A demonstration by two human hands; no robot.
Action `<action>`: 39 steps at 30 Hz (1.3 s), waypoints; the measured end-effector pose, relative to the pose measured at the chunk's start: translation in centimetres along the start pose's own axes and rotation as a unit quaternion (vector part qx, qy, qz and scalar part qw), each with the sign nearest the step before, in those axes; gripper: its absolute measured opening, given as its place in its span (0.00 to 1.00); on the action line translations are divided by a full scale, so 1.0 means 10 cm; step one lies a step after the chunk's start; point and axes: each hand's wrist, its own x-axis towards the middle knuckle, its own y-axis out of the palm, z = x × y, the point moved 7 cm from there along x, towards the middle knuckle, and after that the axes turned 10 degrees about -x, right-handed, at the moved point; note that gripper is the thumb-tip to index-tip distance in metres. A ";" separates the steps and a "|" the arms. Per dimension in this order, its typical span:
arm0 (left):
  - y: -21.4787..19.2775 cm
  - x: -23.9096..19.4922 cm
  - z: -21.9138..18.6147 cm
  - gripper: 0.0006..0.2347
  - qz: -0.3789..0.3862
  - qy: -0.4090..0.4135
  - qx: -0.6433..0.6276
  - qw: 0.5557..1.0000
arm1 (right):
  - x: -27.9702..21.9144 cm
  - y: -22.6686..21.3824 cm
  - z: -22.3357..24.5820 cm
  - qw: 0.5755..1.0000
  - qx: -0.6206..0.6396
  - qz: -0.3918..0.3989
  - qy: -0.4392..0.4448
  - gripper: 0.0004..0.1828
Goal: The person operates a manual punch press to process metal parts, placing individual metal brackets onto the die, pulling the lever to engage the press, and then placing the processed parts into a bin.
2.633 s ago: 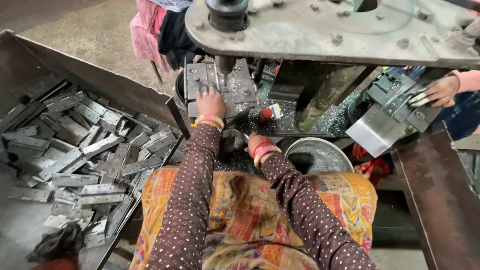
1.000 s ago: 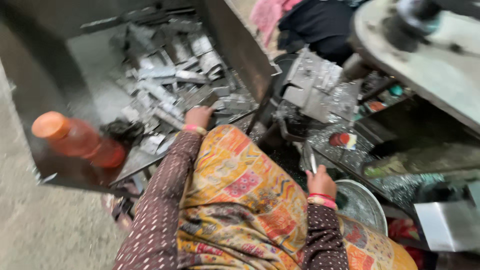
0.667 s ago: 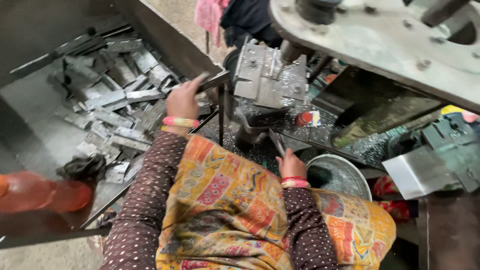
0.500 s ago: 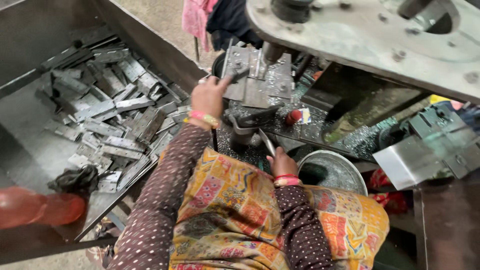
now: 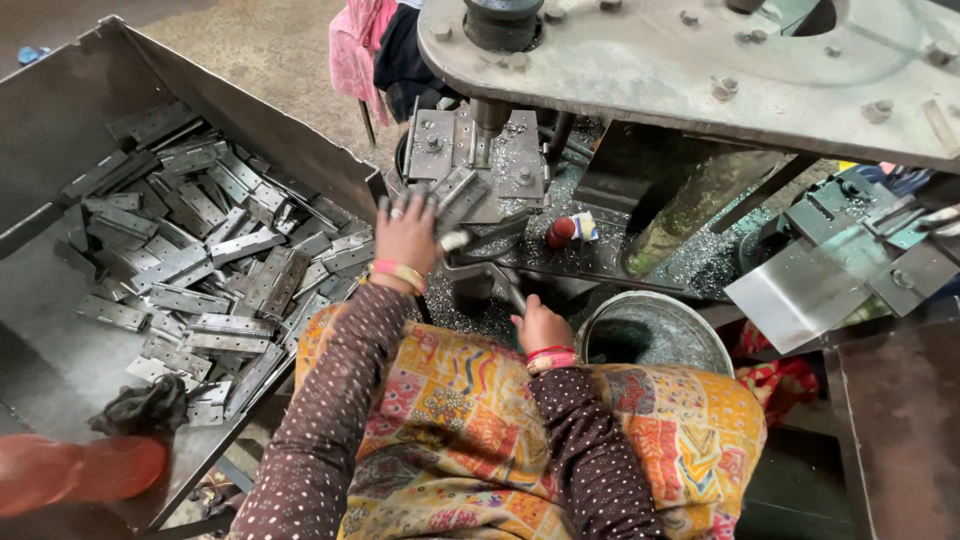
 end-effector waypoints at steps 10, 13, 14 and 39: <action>0.46 0.08 -0.53 0.17 -0.054 0.006 -0.035 0.998 | -0.02 -0.18 0.02 1.000 -0.010 0.011 0.007 0.21; 0.52 0.22 -0.53 0.17 -0.033 -0.011 -0.020 0.999 | 0.11 -0.29 0.02 0.998 -0.030 0.062 -0.009 0.23; 0.53 0.22 -0.52 0.17 -0.035 -0.012 -0.013 0.999 | 0.17 -0.32 0.03 0.996 -0.040 0.078 -0.013 0.24; 0.80 0.57 -0.47 0.17 0.048 -0.041 0.006 0.998 | 0.70 0.18 -0.17 0.983 -0.031 0.173 -0.051 0.27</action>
